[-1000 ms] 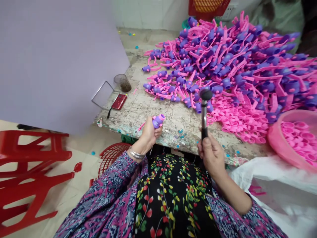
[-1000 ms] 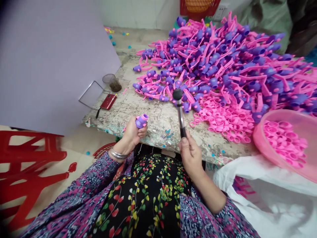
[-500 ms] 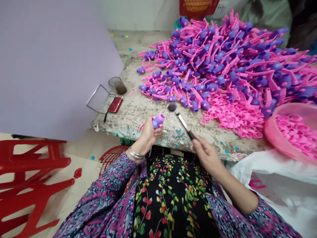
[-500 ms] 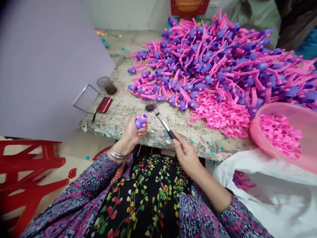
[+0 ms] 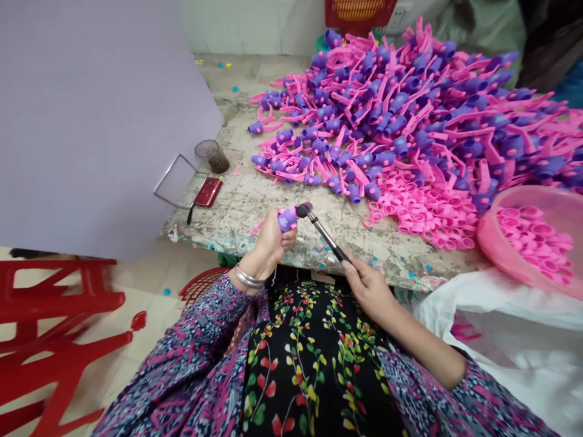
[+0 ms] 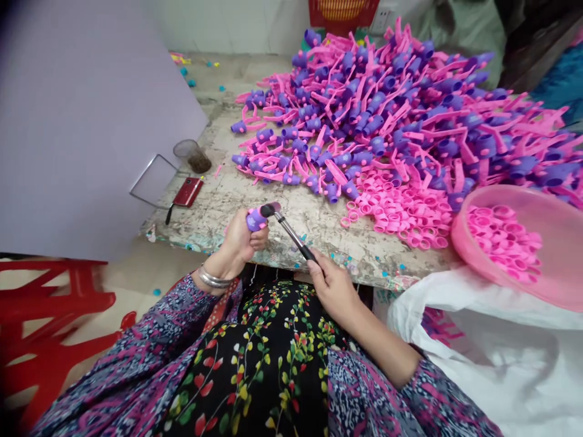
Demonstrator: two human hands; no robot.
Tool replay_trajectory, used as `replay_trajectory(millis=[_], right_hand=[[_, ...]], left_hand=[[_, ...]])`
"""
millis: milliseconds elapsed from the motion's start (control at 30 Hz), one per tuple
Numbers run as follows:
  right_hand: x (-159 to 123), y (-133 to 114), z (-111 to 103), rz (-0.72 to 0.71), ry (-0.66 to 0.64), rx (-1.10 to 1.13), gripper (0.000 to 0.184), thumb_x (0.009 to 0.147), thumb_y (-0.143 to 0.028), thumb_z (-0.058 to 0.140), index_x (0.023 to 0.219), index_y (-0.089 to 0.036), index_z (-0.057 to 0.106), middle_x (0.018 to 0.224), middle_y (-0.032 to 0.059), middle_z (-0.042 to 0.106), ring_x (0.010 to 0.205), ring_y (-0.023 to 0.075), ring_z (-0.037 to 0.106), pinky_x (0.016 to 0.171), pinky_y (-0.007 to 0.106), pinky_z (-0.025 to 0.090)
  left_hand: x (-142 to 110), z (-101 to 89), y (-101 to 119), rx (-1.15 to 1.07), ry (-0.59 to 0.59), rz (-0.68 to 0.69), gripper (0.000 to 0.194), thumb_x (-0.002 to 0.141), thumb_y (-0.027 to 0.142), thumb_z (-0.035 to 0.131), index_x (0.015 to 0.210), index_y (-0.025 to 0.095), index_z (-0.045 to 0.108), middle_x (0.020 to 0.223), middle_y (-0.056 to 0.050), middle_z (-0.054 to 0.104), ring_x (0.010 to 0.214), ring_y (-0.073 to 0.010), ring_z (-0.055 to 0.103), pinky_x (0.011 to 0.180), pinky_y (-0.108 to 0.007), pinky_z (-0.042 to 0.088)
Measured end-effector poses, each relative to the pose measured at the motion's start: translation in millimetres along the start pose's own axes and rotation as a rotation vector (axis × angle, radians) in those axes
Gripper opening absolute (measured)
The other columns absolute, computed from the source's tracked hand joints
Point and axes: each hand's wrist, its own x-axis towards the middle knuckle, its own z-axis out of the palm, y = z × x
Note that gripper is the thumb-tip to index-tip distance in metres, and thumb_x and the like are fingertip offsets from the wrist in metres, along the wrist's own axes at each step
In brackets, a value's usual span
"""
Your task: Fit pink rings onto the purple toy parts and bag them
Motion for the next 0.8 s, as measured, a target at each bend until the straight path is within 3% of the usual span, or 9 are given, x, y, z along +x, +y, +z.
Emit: replay_trajectory(millis=[67, 200, 333, 400, 500, 667, 800], right_hand=[[-1, 1, 0, 0.027, -0.043, -0.014, 0.042, 0.093, -0.049, 0.052, 0.121, -0.021, 0.07, 0.092, 0.0069, 0.074, 0.085, 0.0234, 0.07, 0.08, 0.036, 0.055], [-2, 0, 1, 0.09, 0.127, 0.058, 0.049, 0.096, -0.053, 0.045, 0.126, -0.02, 0.065, 0.082, 0.006, 0.072, 0.073, 0.0217, 0.067, 0.07, 0.035, 0.055], [2, 11, 6, 0.092, -0.124, 0.007, 0.051, 0.095, -0.054, 0.043, 0.122, -0.018, 0.068, 0.085, 0.0067, 0.072, 0.086, 0.0253, 0.068, 0.077, 0.037, 0.054], [9, 20, 4, 0.175, -0.127, -0.103, 0.055, 0.097, -0.052, 0.036, 0.129, -0.017, 0.063, 0.082, 0.0068, 0.072, 0.081, 0.0261, 0.068, 0.072, 0.037, 0.053], [23, 28, -2, 0.231, -0.071, -0.436, 0.053, 0.098, -0.048, 0.034, 0.136, -0.021, 0.057, 0.094, 0.01, 0.073, 0.085, 0.0296, 0.068, 0.073, 0.039, 0.05], [41, 28, 0, 0.164, -0.171, -0.844, 0.05, 0.1, -0.041, 0.033, 0.144, -0.022, 0.048, 0.107, 0.0168, 0.067, 0.081, 0.0311, 0.066, 0.068, 0.04, 0.048], [42, 26, 5, 0.017, -0.042, -0.951, 0.044, 0.097, -0.035, 0.042, 0.134, -0.018, 0.059, 0.112, 0.0219, 0.06, 0.096, 0.0363, 0.061, 0.079, 0.049, 0.048]], left_hand=[[-1, 0.6, -1, 0.009, 0.013, 0.005, 0.054, 0.095, 0.043, 0.016, 0.051, 0.021, 0.039, 0.033, 0.006, 0.022, 0.025, -0.0066, 0.016, 0.029, -0.019, 0.013], [-2, 3.9, -2, 0.056, 0.001, 0.04, 0.052, 0.094, 0.039, 0.016, 0.05, 0.021, 0.04, 0.032, 0.006, 0.022, 0.024, -0.0066, 0.017, 0.029, -0.018, 0.013], [-2, 5.4, -5, 0.061, -0.002, 0.012, 0.053, 0.094, 0.042, 0.016, 0.051, 0.021, 0.039, 0.033, 0.006, 0.022, 0.025, -0.0061, 0.015, 0.029, -0.017, 0.013], [-3, 4.7, -7, 0.062, -0.035, 0.003, 0.053, 0.093, 0.04, 0.015, 0.05, 0.021, 0.04, 0.033, 0.006, 0.021, 0.025, -0.0066, 0.015, 0.029, -0.018, 0.013], [-7, 5.6, -13, 0.061, -0.134, 0.013, 0.054, 0.092, 0.037, 0.015, 0.049, 0.02, 0.043, 0.034, 0.005, 0.022, 0.027, -0.0073, 0.016, 0.03, -0.018, 0.016], [-17, 12.4, -24, 0.037, -0.274, -0.015, 0.058, 0.094, 0.039, 0.014, 0.05, 0.018, 0.047, 0.035, 0.004, 0.024, 0.029, -0.0074, 0.019, 0.032, -0.018, 0.019], [-21, 14.3, -30, 0.022, -0.317, -0.006, 0.059, 0.095, 0.039, 0.014, 0.052, 0.018, 0.049, 0.035, 0.003, 0.027, 0.03, -0.0079, 0.021, 0.033, -0.019, 0.021]])
